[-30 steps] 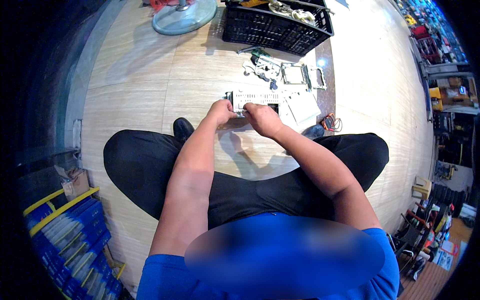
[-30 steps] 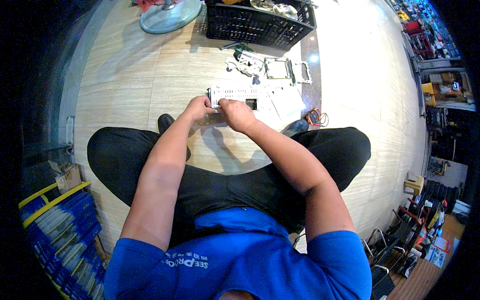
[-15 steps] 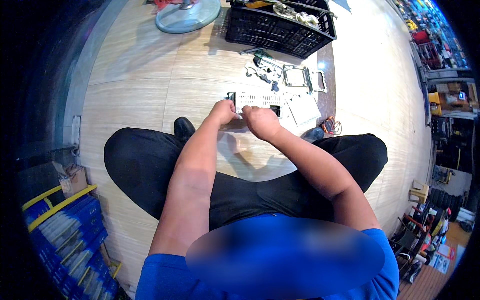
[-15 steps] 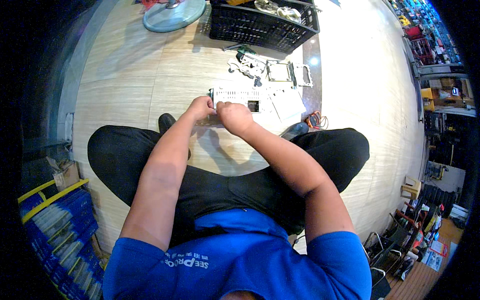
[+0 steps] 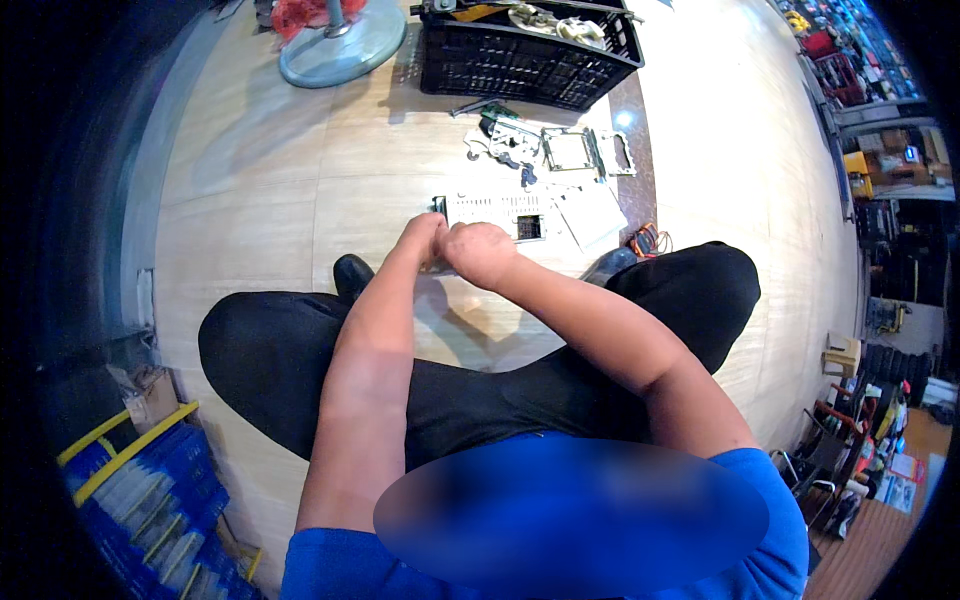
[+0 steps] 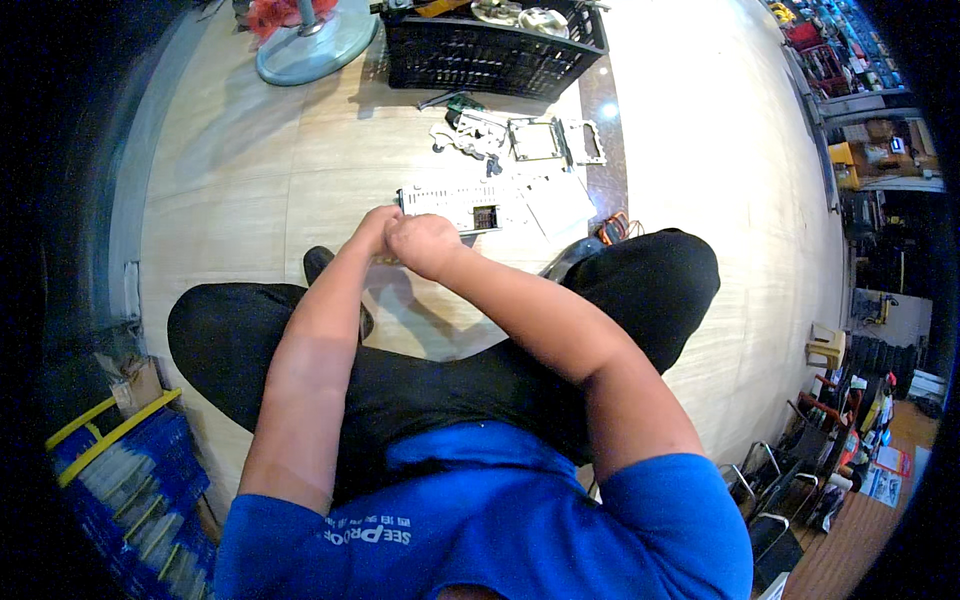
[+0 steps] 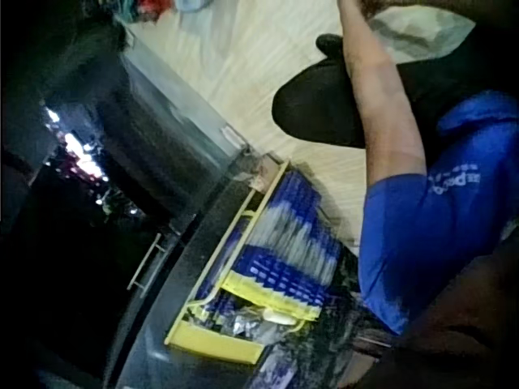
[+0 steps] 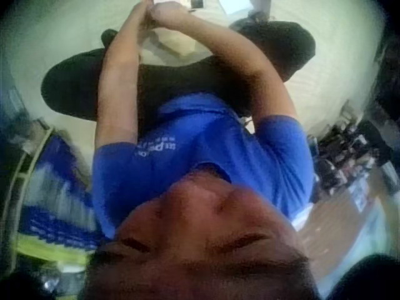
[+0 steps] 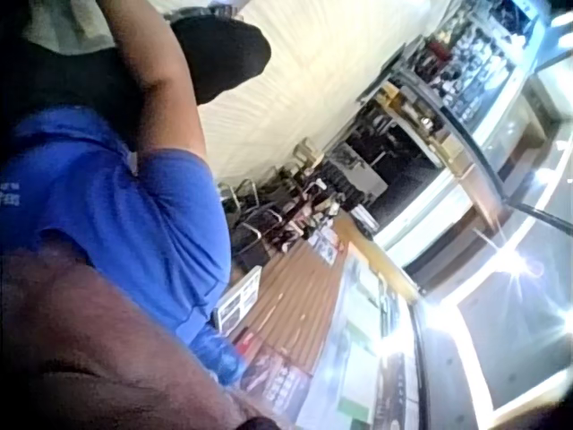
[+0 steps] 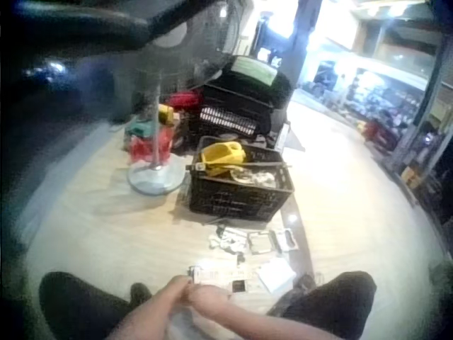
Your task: The person assembles an electronic device housing by fitting a metal cover onto the unit and driving screws into the casing using a screwdriver.
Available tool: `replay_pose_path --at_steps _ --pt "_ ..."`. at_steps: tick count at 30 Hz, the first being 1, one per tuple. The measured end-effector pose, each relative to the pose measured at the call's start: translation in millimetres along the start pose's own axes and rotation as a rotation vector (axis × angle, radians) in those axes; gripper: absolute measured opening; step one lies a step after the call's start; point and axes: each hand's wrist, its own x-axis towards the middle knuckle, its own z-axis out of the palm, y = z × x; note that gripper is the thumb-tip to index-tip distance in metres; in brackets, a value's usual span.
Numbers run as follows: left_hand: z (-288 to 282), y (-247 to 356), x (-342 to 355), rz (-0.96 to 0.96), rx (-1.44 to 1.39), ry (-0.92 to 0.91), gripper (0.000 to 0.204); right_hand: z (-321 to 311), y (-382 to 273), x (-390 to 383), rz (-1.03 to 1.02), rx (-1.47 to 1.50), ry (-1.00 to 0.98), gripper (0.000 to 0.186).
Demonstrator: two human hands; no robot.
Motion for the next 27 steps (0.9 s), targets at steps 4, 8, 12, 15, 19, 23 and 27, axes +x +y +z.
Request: replay_pose_path --at_steps 4,8,12,15,19,23,27 --pt "1 -11 5 -0.324 -0.505 -0.097 0.018 -2 3 4 -0.061 0.019 -0.033 0.020" --pt "1 2 -4 -0.261 -0.542 0.025 0.018 4 8 6 -0.119 -0.010 -0.004 0.024" --pt "-11 29 -21 -0.046 -0.221 0.039 0.012 10 4 8 -0.028 0.013 0.022 0.025" --pt "-17 51 -32 0.026 -0.360 0.004 0.023 10 4 8 0.064 0.060 0.005 0.024" --pt "-26 61 -34 0.343 0.346 0.030 0.027 5 5 6 0.042 0.051 0.026 0.022" --pt "-22 61 -37 0.319 0.295 0.091 0.026 4 3 1 0.014 0.039 0.096 0.022" --pt "-20 62 -39 0.272 0.382 0.094 0.026 3 6 -2 -0.016 0.006 0.147 0.022"
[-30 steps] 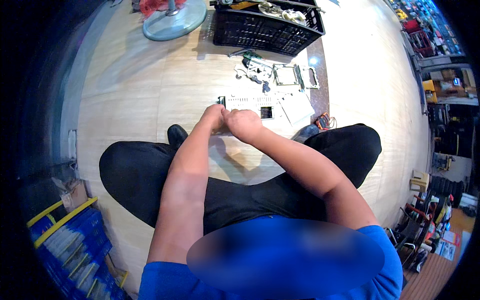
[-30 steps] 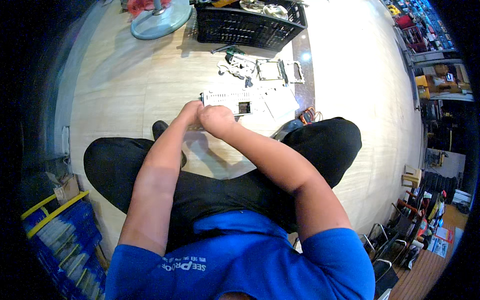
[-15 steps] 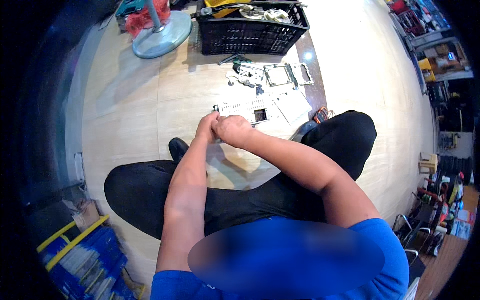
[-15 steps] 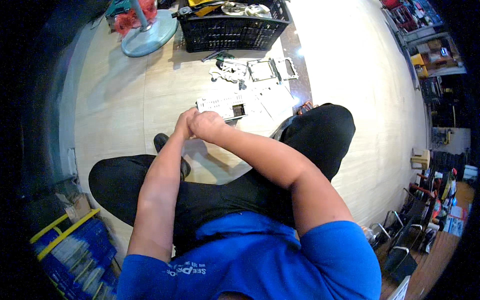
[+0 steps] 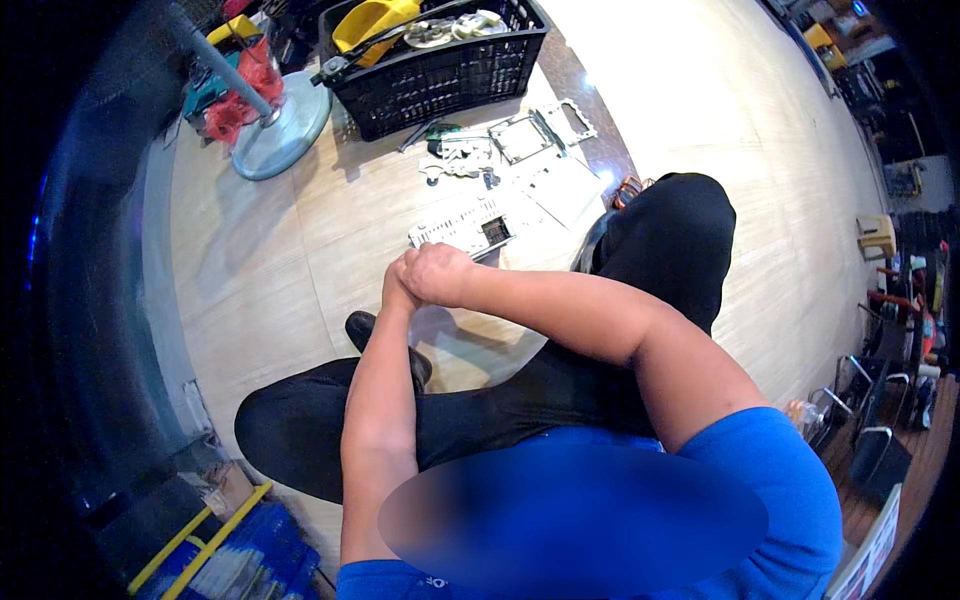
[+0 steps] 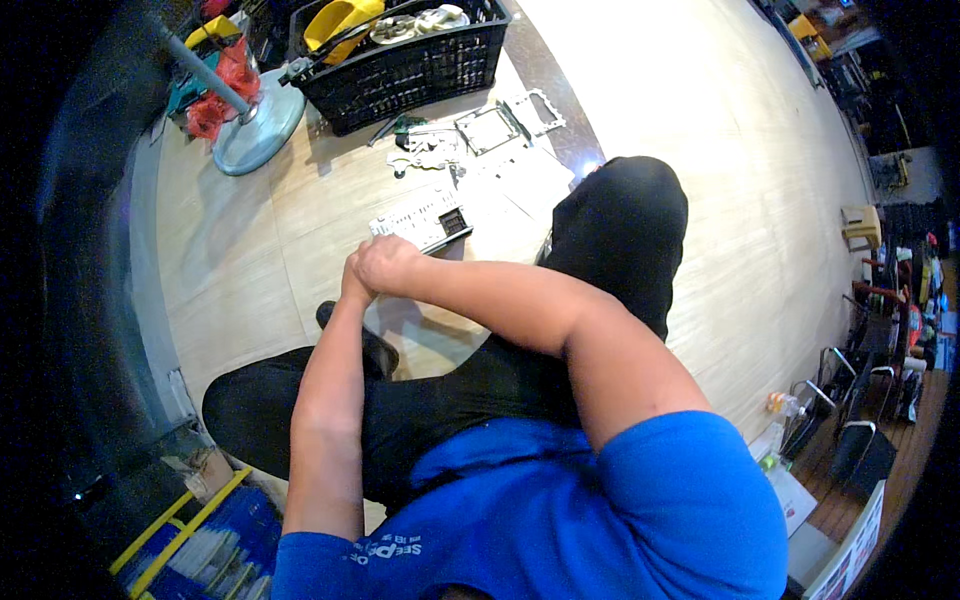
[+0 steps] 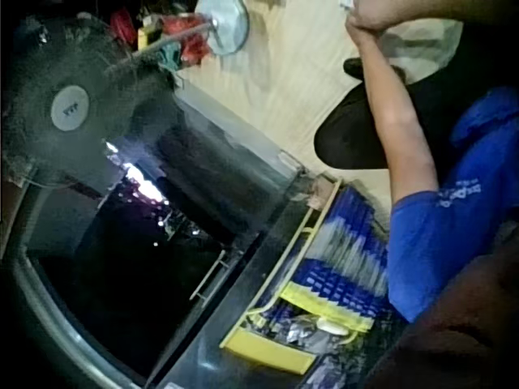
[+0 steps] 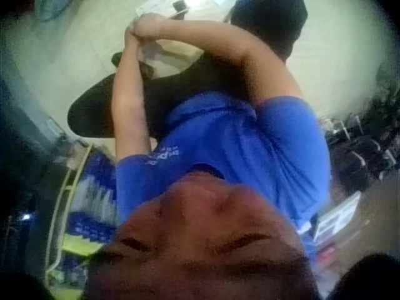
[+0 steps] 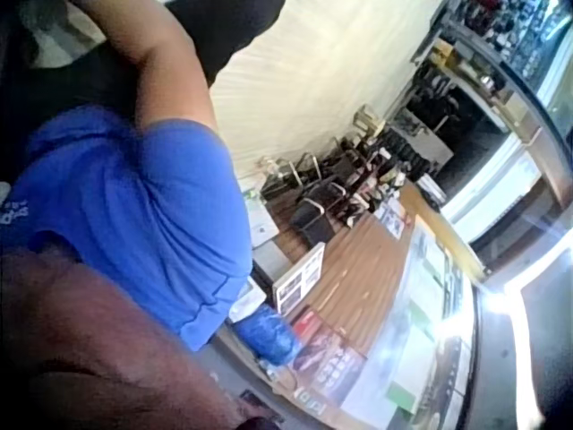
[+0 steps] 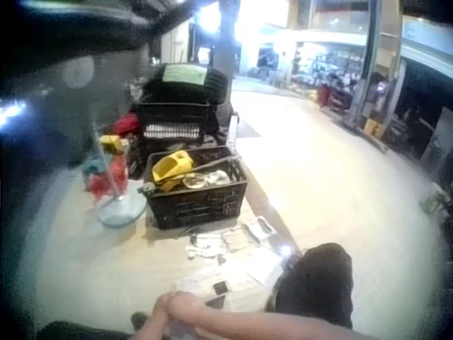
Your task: The person assembles an electronic device housing by fitting a metal cover onto the unit and driving screws into the casing using a screwdriver.
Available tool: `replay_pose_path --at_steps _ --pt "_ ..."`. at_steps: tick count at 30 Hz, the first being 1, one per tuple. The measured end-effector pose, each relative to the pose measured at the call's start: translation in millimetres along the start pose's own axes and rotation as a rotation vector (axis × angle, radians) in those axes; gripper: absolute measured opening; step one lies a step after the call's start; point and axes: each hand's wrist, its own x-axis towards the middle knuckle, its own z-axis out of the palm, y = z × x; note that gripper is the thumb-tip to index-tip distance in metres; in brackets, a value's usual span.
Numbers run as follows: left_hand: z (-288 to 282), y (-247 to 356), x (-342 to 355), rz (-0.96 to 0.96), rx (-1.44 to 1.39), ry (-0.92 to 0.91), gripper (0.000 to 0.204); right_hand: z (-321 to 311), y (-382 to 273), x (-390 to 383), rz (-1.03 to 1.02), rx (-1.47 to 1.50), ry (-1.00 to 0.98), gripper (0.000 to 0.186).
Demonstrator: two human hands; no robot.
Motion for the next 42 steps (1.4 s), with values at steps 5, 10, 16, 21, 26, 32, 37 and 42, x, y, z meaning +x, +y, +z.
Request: replay_pose_path --at_steps 5,10,16,21,26,32,37,42 --pt "-4 8 7 0.019 0.003 -0.059 0.025 -1 -4 -4 0.111 0.013 -0.043 0.021" --pt "1 2 3 -0.039 0.025 -0.109 0.026 0 -2 -6 0.121 0.095 0.010 0.022" --pt "22 -21 6 0.092 0.312 -0.099 0.030 6 1 -7 -0.044 0.062 0.077 0.024" --pt "3 2 7 0.017 0.090 -0.063 0.028 3 4 -10 0.020 0.117 0.014 0.023" --pt "-10 20 5 -0.071 0.042 -0.095 0.027 1 4 -10 0.168 0.204 -0.049 0.024" --pt "7 -3 5 -0.037 0.062 -0.141 0.028 9 8 -13 -0.084 0.052 0.095 0.024" --pt "-1 5 7 -0.037 0.134 -0.155 0.026 7 4 -17 -0.001 0.099 0.098 0.024" --pt "3 3 7 -0.016 0.225 -0.111 0.025 7 1 -15 0.158 0.125 0.008 0.023"
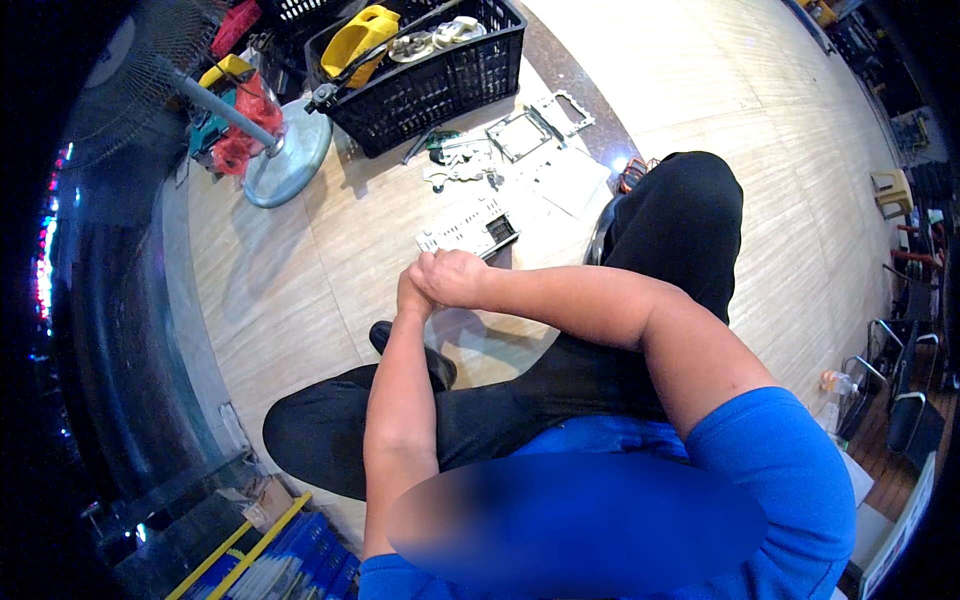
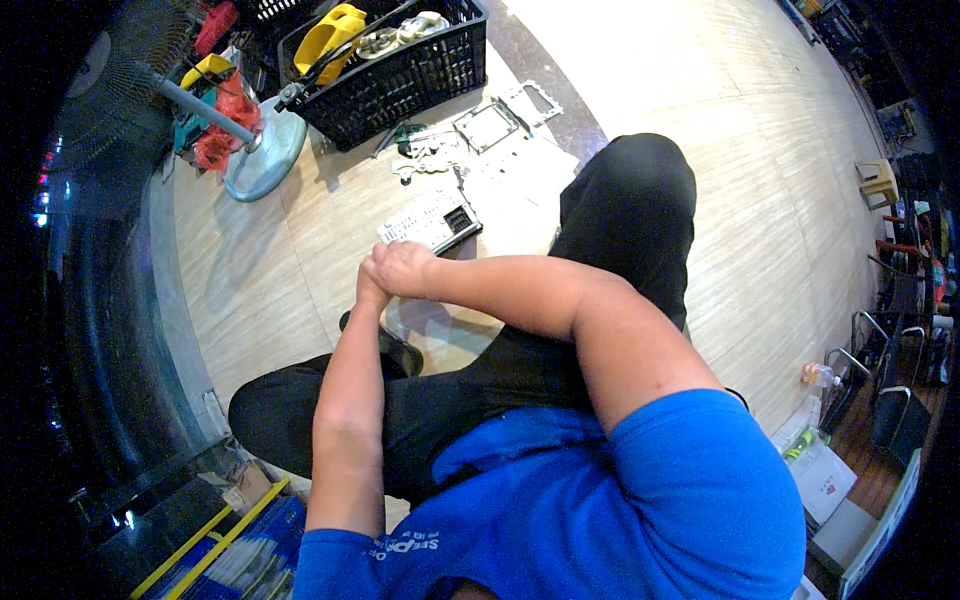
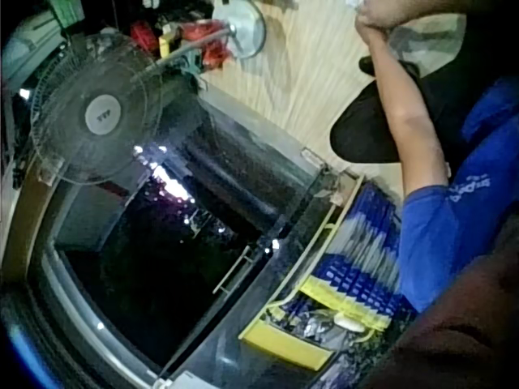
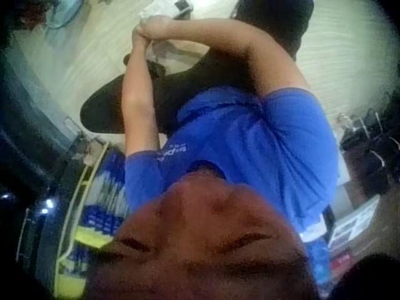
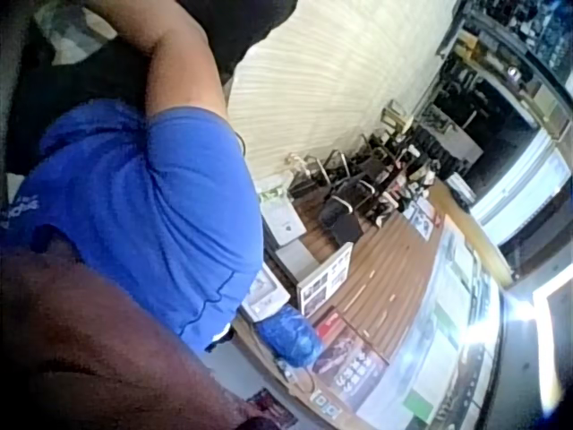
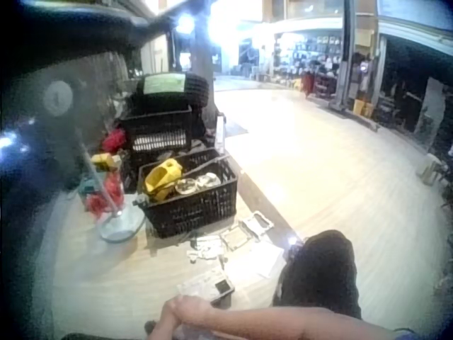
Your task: The person assembles an electronic device housing by fitting a metal cover onto the unit and driving screws into the casing using a screwdriver.
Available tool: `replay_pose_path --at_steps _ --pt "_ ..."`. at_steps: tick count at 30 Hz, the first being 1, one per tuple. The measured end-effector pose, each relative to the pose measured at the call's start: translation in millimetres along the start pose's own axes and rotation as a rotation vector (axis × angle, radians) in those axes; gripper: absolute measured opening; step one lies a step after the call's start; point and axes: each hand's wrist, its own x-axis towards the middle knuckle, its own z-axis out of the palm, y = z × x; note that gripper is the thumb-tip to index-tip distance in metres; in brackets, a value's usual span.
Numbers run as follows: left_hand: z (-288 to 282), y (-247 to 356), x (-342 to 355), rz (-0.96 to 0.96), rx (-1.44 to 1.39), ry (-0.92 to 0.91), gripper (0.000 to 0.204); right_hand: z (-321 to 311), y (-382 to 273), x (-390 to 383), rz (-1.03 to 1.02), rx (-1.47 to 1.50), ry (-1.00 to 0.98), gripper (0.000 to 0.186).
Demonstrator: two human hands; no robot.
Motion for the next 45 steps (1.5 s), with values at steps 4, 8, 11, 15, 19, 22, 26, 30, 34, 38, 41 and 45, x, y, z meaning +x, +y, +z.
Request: replay_pose_path --at_steps 4,8,11,15,19,22,26,30,34,38,41,45 --pt "18 -26 0 0.007 -0.124 -0.022 0.018 10 6 3 -0.275 0.025 0.119 0.023" --pt "19 -24 0 0.065 -0.118 0.052 0.022 9 9 3 -0.269 0.045 0.106 0.022" --pt "3 -1 0 -0.154 -0.464 -0.024 0.026 -1 6 -1 -0.053 0.044 0.054 0.022" --pt "-13 13 1 -0.089 -0.052 -0.048 0.025 -8 2 2 0.040 0.073 -0.044 0.023" --pt "-6 3 -7 -0.087 -0.219 -0.039 0.030 1 1 5 -0.157 -0.024 0.008 0.024" --pt "-6 1 -3 -0.037 -0.177 -0.044 0.029 4 4 8 -0.197 0.028 0.009 0.025" --pt "-18 15 0 -0.120 -0.063 -0.144 0.028 3 7 4 -0.119 0.015 0.118 0.021" --pt "-18 15 -1 -0.113 -0.079 -0.121 0.028 2 10 5 -0.015 0.102 0.052 0.019" --pt "-1 -6 -1 -0.026 -0.190 -0.061 0.024 7 14 11 -0.222 0.023 0.094 0.022" --pt "0 -9 0 -0.105 -0.311 -0.116 0.023 9 14 10 -0.315 0.037 0.127 0.024" --pt "-14 6 4 -0.133 -0.198 -0.139 0.022 5 11 10 -0.204 0.082 0.095 0.023" --pt "-31 25 0 -0.225 -0.142 -0.169 0.021 3 11 10 -0.020 0.119 0.014 0.022"
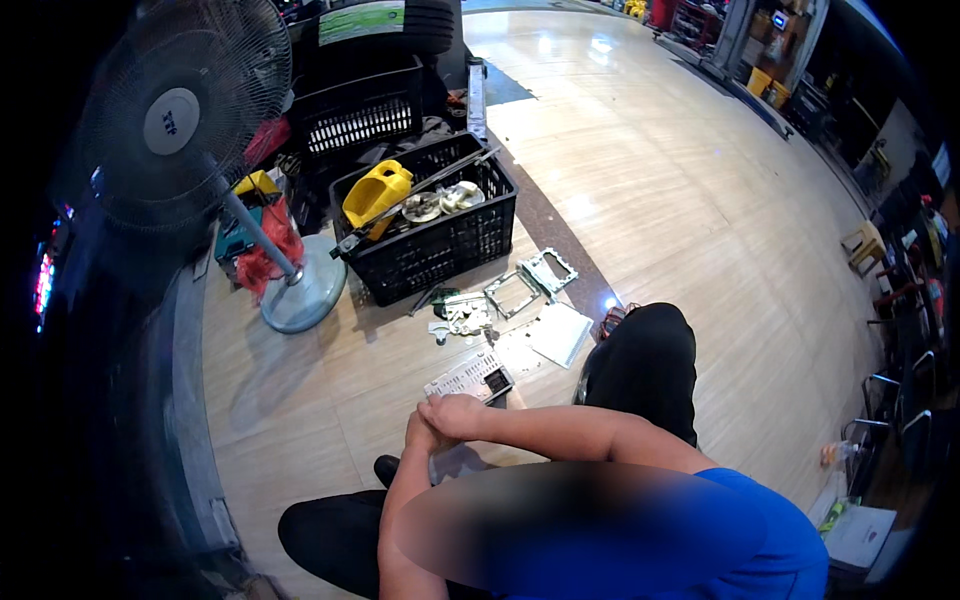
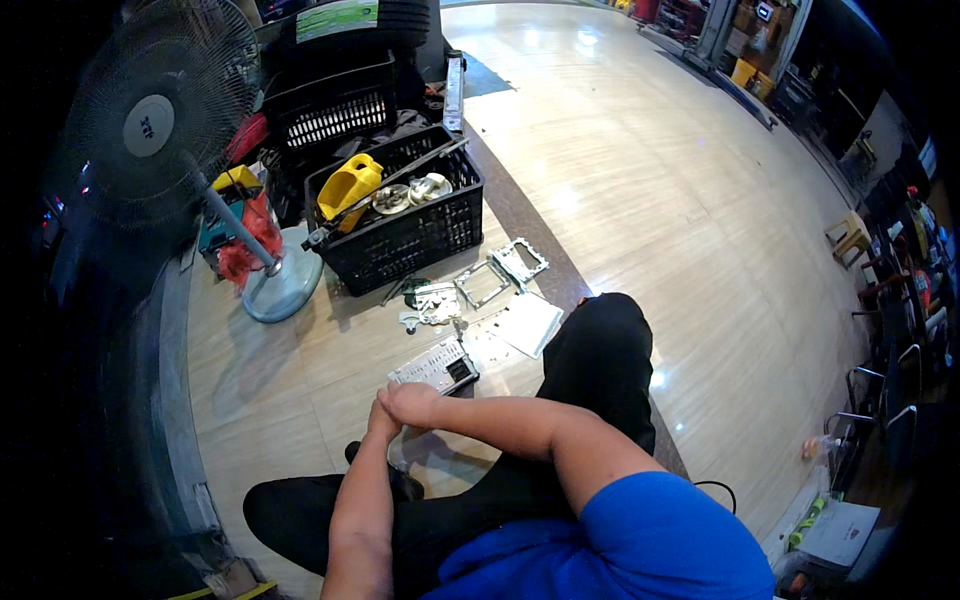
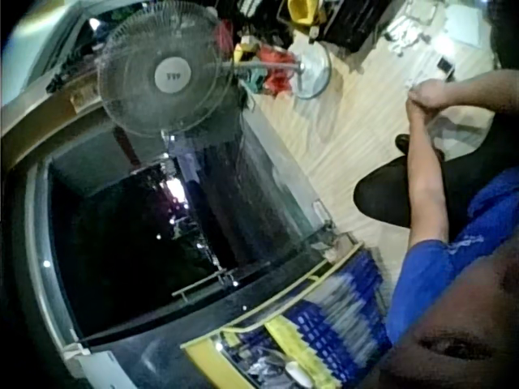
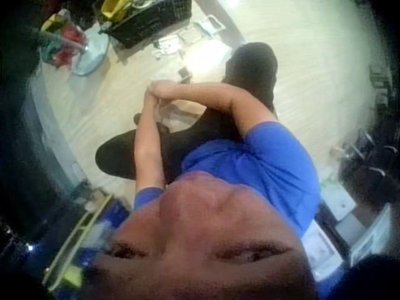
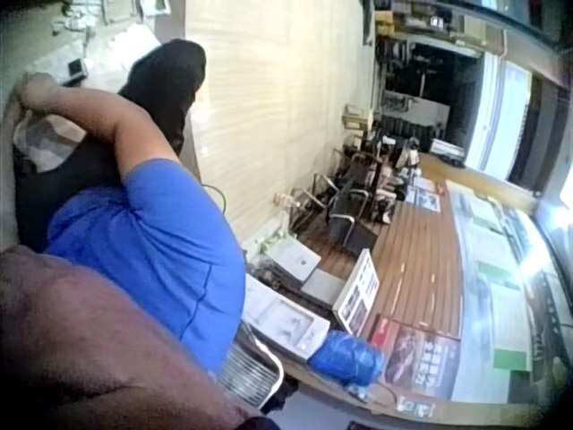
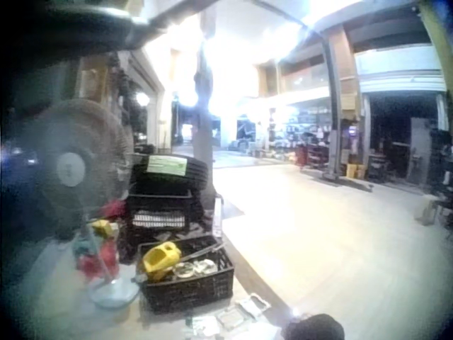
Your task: The person assembles an electronic device housing by fitting a metal cover onto the unit and driving screws into the casing using a screwdriver.
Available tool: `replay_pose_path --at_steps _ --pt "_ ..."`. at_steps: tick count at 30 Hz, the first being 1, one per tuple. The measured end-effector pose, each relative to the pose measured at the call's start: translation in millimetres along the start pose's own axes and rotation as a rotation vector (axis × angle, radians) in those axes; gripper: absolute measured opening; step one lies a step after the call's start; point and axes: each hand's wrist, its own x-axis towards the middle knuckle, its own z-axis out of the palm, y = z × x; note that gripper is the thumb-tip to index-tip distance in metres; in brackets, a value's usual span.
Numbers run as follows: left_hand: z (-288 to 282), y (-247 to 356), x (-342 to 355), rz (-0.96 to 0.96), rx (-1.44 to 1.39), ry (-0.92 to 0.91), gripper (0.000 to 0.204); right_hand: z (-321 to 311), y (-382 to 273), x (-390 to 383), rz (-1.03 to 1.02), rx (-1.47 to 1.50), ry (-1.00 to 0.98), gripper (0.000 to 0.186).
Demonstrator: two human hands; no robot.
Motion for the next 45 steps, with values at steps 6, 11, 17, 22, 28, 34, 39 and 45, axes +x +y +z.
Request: replay_pose_path --at_steps 6,11,17,22,28,34,39,45 --pt "-13 6 -16 0.208 -0.188 0.033 0.022 12 8 6 -0.328 -0.050 -0.013 0.028" --pt "-34 32 -26 0.121 -0.151 0.039 0.024 6 5 2 -0.111 0.050 0.043 0.026" --pt "-24 18 -21 0.161 0.068 0.013 0.026 -5 -4 1 -0.104 -0.074 0.029 0.019" --pt "-6 -5 -6 0.352 0.134 0.028 0.024 -3 -4 2 -0.314 -0.068 0.034 0.023" --pt "-15 6 -12 0.109 -0.090 -0.032 0.026 0 -5 3 0.018 -0.059 -0.082 0.022" --pt "-6 -7 -3 0.161 0.005 -0.009 0.042 3 0 3 -0.320 -0.135 0.128 0.021" --pt "1 -10 4 0.035 0.034 -0.060 0.042 0 -8 0 -0.038 -0.168 0.034 0.022" --pt "0 -10 -2 0.169 0.017 0.004 0.043 2 -4 3 -0.235 -0.150 0.106 0.020"
